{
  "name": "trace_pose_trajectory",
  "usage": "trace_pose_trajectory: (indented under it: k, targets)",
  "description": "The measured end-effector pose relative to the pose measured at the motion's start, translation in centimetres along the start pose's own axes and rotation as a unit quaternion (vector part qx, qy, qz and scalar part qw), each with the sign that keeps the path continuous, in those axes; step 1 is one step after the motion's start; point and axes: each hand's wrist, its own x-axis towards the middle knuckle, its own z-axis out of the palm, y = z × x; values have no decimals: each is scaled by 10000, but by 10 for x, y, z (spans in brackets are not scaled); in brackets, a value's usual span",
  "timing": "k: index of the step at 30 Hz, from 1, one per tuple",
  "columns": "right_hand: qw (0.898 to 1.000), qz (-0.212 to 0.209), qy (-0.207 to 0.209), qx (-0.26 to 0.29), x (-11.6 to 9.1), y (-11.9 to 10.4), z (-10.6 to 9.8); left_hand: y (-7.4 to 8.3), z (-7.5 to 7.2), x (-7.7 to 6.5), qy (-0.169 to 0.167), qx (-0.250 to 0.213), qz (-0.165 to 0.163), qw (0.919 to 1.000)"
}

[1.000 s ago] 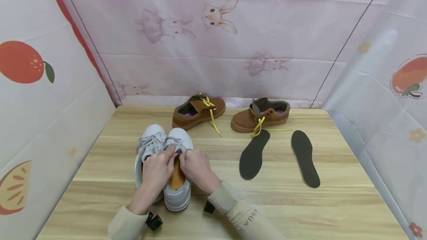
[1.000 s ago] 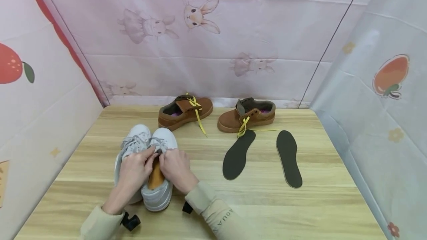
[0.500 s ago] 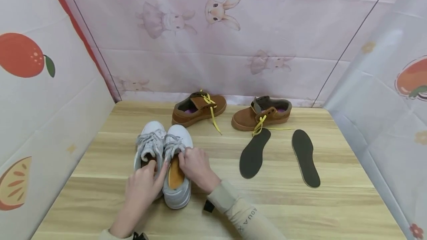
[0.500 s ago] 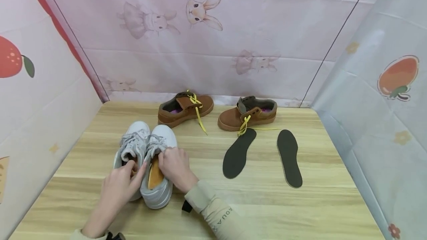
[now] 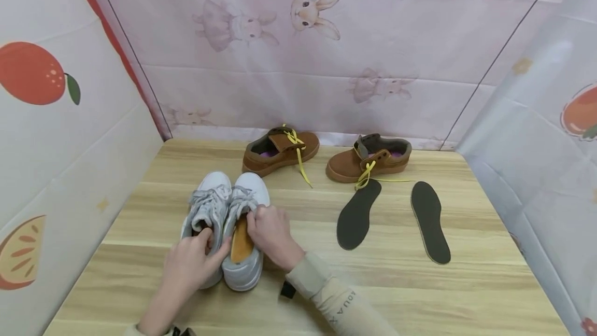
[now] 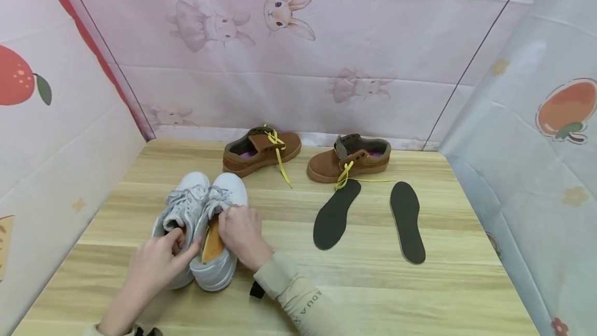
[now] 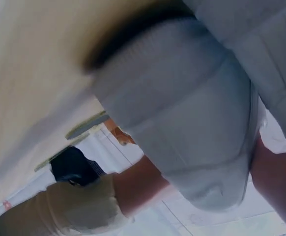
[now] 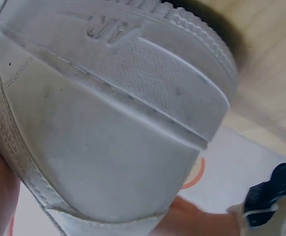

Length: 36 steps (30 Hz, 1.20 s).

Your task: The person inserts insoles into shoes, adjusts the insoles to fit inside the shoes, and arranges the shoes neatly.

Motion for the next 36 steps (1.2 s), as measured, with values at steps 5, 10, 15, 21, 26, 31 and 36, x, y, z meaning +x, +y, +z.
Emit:
trace_pose_trajectory:
  k: [5,10,15,21,26,31,36]
  targets:
    - [9999,-3,-118,-105,-4,-4,2,0,-4,1,-400,-15,213,9990]
    - [9996,60,-263,38,-1,-6,1,0,-8,4,-367,-216,546,9976]
    - [9996,26,-269,19,4,-3,-1,0,-15,20,-924,-272,684,9930]
    - [9979,-84,-611,213,8,1,-6,8,-32,52,-1636,-74,1196,9792]
    - [9875,-149,-1364,776,12,7,-18,25,-50,91,-1645,-237,1395,9762]
    - [9750,-25,-1730,1391,15,15,-36,41,-60,133,-1859,-170,1571,9698]
    - [9841,-49,-1177,1327,18,23,-53,46,-42,180,-2194,218,1632,9616]
